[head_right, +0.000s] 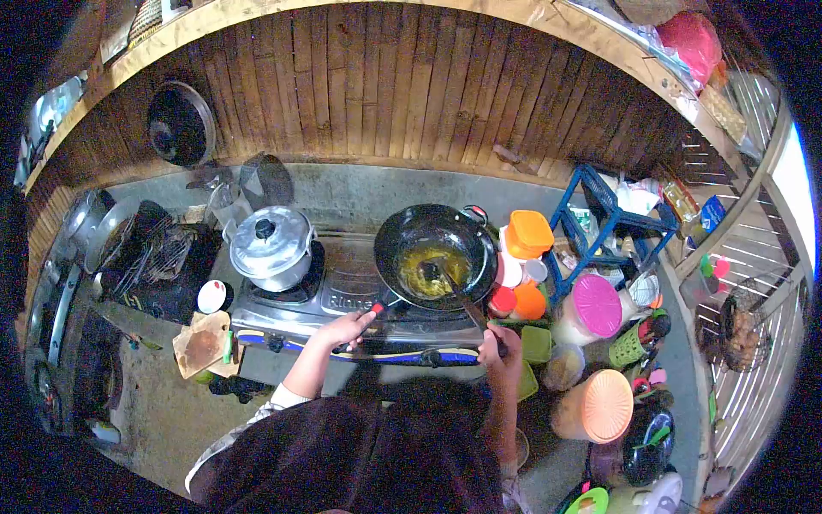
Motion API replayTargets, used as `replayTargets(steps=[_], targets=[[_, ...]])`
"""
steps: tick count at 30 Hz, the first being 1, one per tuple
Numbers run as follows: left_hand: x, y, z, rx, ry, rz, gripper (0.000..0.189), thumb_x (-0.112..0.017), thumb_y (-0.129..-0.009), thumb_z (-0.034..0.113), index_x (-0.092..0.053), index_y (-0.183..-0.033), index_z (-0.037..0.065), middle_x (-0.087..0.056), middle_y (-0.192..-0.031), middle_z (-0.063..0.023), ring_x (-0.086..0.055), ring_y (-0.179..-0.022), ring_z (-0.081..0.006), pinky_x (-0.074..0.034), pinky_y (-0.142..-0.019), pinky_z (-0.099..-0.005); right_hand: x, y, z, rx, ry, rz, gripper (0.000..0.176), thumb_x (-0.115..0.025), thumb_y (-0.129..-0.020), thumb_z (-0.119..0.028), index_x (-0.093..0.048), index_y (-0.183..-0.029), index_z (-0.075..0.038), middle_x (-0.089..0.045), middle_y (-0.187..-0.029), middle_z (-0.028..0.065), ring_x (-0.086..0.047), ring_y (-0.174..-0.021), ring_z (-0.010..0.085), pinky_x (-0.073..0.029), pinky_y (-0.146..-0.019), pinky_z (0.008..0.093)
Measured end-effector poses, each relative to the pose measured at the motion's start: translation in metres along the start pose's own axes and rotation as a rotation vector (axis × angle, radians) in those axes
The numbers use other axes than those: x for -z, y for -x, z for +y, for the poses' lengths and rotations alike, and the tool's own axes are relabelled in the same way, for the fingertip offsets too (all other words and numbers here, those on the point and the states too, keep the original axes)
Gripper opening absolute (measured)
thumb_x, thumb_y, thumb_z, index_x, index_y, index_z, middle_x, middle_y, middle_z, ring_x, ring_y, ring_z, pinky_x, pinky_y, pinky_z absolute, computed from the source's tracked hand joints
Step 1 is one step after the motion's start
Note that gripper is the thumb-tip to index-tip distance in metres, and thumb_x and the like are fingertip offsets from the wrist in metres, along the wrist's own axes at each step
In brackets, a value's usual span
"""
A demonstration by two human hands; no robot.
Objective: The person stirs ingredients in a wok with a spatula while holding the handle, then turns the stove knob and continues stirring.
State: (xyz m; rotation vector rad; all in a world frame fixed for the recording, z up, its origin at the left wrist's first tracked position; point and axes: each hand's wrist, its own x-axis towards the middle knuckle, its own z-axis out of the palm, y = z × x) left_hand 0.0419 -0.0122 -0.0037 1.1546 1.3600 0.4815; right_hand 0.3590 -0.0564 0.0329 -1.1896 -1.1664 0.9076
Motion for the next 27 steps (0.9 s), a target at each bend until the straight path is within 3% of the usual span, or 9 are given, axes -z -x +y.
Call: replayTargets(steps=[3,8,15,16,17,19,20,22,27], targets=[[0.0,0.003,0.001,0.0,0.015,0.004,0.055,-0.041,-0.092,0.045,-0.041,-0.117,-0.003,-0.049,-0.06,-0.0047,-0.045,-0.04,-0.0103,-0.037,-0.035,-0.0258,-0.009,-0.013,0.024,0.028,0.166,-0.031,0.02,-0.056,-0.087,-0.012,-0.06,-0.102,0.0,-0.053,-0.065,-0.001,-0.047,-0.051,0.0051,-0.038,-0.045,0.0197],[-0.001,0.004,0.003,0.009,-0.006,0.011,0.053,-0.042,-0.093,0.044,-0.042,-0.116,-0.003,-0.048,-0.058,-0.0032,-0.044,-0.04,-0.0096,-0.035,-0.035,-0.0254,-0.03,-0.009,0.029,0.037,0.105,-0.093,0.036,-0.061,-0.084,-0.008,-0.052,-0.119,-0.001,-0.06,-0.077,0.0026,-0.058,-0.063,0.008,-0.045,-0.053,0.0195],[-0.001,-0.004,-0.006,0.002,0.035,-0.002,0.05,-0.043,-0.093,0.043,-0.041,-0.116,-0.001,-0.046,-0.055,-0.0018,-0.042,-0.04,-0.0092,-0.034,-0.035,-0.0252,-0.022,-0.005,0.029,0.204,0.144,-0.051,0.037,-0.061,-0.08,-0.001,-0.054,-0.116,0.002,-0.061,-0.08,0.0059,-0.059,-0.066,0.0098,-0.047,-0.055,0.0211],[-0.001,-0.005,-0.007,0.002,0.036,-0.004,0.05,-0.043,-0.093,0.043,-0.041,-0.116,-0.001,-0.046,-0.055,-0.0018,-0.042,-0.04,-0.0092,-0.034,-0.035,-0.0252,-0.015,-0.004,0.023,0.033,0.141,-0.083,0.039,-0.059,-0.083,-0.002,-0.048,-0.121,0.001,-0.058,-0.088,0.0044,-0.057,-0.072,0.0101,-0.048,-0.066,0.0236],[0.0,-0.006,-0.008,0.008,0.049,-0.014,0.05,-0.044,-0.092,0.043,-0.04,-0.118,-0.001,-0.046,-0.056,-0.0018,-0.042,-0.04,-0.0092,-0.034,-0.035,-0.025,-0.01,-0.005,0.021,-0.05,0.078,-0.041,0.036,-0.059,-0.082,-0.002,-0.051,-0.117,0.002,-0.059,-0.086,0.0043,-0.057,-0.07,0.01,-0.048,-0.064,0.0229],[-0.001,-0.006,-0.008,0.014,0.064,-0.024,0.051,-0.044,-0.092,0.043,-0.04,-0.119,0.0,-0.045,-0.056,-0.0017,-0.042,-0.04,-0.0093,-0.034,-0.035,-0.0249,0.005,-0.008,0.026,0.184,0.29,0.06,0.029,-0.059,-0.083,-0.003,-0.054,-0.111,0.002,-0.059,-0.085,0.0045,-0.056,-0.068,0.01,-0.048,-0.063,0.0228],[-0.001,-0.005,-0.006,0.029,0.064,-0.014,0.051,-0.044,-0.092,0.043,-0.039,-0.119,0.0,-0.045,-0.056,-0.0018,-0.042,-0.039,-0.0093,-0.034,-0.035,-0.0248,0.009,-0.007,0.027,0.185,0.292,0.06,0.029,-0.059,-0.083,-0.003,-0.054,-0.111,0.002,-0.059,-0.085,0.0045,-0.056,-0.068,0.01,-0.048,-0.063,0.0228],[-0.002,-0.004,-0.005,0.044,0.064,-0.005,0.051,-0.044,-0.092,0.043,-0.039,-0.12,0.001,-0.045,-0.056,-0.0018,-0.042,-0.039,-0.0094,-0.034,-0.035,-0.0246,0.013,0.0,0.007,0.096,-0.135,0.16,0.024,-0.059,-0.084,-0.005,-0.057,-0.107,0.001,-0.059,-0.081,0.0044,-0.056,-0.066,0.01,-0.047,-0.06,0.0229],[-0.003,-0.005,-0.005,0.027,0.043,0.015,0.052,-0.045,-0.092,0.044,-0.039,-0.12,0.001,-0.045,-0.056,-0.0015,-0.042,-0.039,-0.0093,-0.035,-0.035,-0.0242,0.035,0.015,-0.034,0.066,0.047,0.157,0.022,-0.06,-0.085,-0.007,-0.057,-0.106,0.0,-0.06,-0.078,0.0045,-0.056,-0.066,0.0102,-0.047,-0.06,0.0229]])
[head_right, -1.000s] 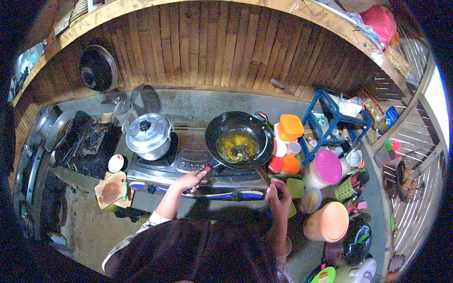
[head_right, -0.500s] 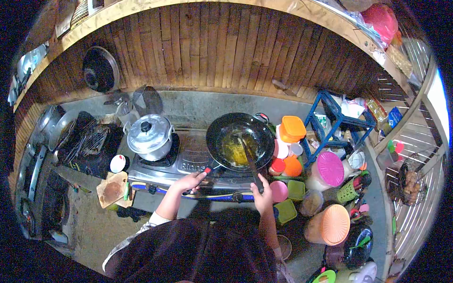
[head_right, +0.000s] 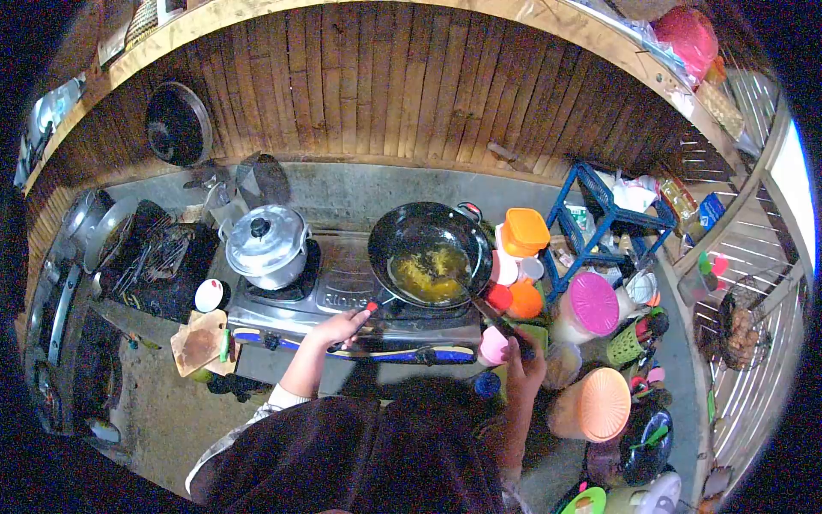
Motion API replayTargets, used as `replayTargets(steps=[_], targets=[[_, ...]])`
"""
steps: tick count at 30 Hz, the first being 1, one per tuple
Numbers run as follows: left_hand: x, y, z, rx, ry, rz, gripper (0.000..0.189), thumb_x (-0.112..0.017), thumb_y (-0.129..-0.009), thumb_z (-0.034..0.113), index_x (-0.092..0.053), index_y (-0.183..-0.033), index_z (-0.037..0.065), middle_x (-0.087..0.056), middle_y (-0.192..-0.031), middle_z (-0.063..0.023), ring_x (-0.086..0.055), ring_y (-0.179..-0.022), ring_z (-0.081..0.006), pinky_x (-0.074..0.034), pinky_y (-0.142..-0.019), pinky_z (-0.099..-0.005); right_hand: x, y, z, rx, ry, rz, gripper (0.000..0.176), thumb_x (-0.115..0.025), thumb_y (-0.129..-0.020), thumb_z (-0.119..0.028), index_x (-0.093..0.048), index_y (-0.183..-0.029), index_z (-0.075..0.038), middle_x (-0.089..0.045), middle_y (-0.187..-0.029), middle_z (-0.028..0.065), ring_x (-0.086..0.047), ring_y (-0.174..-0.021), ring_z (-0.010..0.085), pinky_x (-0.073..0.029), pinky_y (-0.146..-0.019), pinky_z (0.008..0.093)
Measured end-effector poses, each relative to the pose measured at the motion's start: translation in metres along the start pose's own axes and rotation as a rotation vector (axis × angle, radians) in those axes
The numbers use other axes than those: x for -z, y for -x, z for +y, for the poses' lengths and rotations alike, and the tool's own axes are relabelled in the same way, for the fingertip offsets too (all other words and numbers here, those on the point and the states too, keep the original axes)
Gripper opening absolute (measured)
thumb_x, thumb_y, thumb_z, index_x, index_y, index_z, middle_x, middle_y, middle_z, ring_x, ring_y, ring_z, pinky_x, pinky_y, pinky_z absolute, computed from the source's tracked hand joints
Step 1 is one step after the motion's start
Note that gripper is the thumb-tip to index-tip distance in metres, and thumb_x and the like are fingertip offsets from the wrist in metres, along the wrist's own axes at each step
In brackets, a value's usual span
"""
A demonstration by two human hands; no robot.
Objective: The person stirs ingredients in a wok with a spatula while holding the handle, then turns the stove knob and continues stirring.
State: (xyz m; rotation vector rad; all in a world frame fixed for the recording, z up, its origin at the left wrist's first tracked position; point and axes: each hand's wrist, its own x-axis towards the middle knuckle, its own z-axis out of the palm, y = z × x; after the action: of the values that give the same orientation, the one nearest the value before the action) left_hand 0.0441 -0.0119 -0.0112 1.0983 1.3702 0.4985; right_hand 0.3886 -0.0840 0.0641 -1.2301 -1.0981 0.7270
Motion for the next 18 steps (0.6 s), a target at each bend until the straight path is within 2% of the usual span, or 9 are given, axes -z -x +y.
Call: replayTargets(steps=[4,7,9,13,15,18], targets=[[0.0,0.004,0.004,0.003,-0.005,-0.001,0.052,-0.045,-0.092,0.045,-0.04,-0.119,0.001,-0.045,-0.056,-0.0012,-0.042,-0.039,-0.0093,-0.035,-0.035,-0.024,0.008,0.005,-0.008,-0.02,0.008,0.026,0.02,-0.059,-0.085,-0.005,-0.058,-0.104,0.001,-0.059,-0.076,0.0043,-0.055,-0.064,0.0095,-0.046,-0.059,0.0215],[0.0,0.005,0.004,0.0,-0.015,-0.003,0.052,-0.044,-0.091,0.046,-0.041,-0.117,0.001,-0.045,-0.056,-0.001,-0.042,-0.039,-0.0091,-0.036,-0.035,-0.0238,0.011,0.01,-0.017,0.031,-0.01,0.019,0.018,-0.058,-0.086,-0.006,-0.058,-0.103,0.001,-0.058,-0.075,0.0042,-0.054,-0.063,0.0089,-0.045,-0.059,0.0212],[0.0,0.002,0.002,-0.008,-0.006,-0.008,0.053,-0.044,-0.091,0.046,-0.041,-0.117,0.0,-0.045,-0.056,-0.0007,-0.042,-0.039,-0.0088,-0.036,-0.035,-0.0237,0.007,0.013,-0.025,0.1,0.057,0.061,0.018,-0.059,-0.085,-0.005,-0.056,-0.102,0.002,-0.056,-0.067,0.0048,-0.052,-0.055,0.0092,-0.043,-0.053,0.0214],[0.001,0.0,-0.001,-0.036,-0.005,-0.028,0.053,-0.044,-0.091,0.047,-0.042,-0.117,0.001,-0.045,-0.056,-0.0008,-0.043,-0.04,-0.0088,-0.036,-0.036,-0.024,0.007,0.013,-0.023,0.107,0.085,0.026,0.018,-0.058,-0.085,-0.005,-0.056,-0.102,0.002,-0.056,-0.067,0.005,-0.052,-0.056,0.0091,-0.043,-0.054,0.0213],[0.002,0.002,0.001,-0.041,-0.043,-0.021,0.053,-0.044,-0.091,0.047,-0.042,-0.118,0.001,-0.046,-0.056,-0.0011,-0.044,-0.041,-0.009,-0.037,-0.036,-0.0246,0.006,0.013,-0.015,0.026,0.003,-0.012,0.017,-0.058,-0.086,-0.008,-0.058,-0.102,0.001,-0.058,-0.073,0.0044,-0.054,-0.064,0.0096,-0.044,-0.059,0.022],[0.002,-0.001,0.0,-0.005,-0.033,-0.004,0.058,-0.045,-0.09,0.048,-0.037,-0.127,0.003,-0.047,-0.057,-0.002,-0.044,-0.04,-0.0096,-0.038,-0.037,-0.0246,-0.002,0.01,-0.004,0.013,0.064,0.004,0.02,-0.058,-0.086,-0.008,-0.056,-0.105,0.0,-0.057,-0.069,0.0051,-0.053,-0.058,0.0098,-0.043,-0.056,0.0216]])
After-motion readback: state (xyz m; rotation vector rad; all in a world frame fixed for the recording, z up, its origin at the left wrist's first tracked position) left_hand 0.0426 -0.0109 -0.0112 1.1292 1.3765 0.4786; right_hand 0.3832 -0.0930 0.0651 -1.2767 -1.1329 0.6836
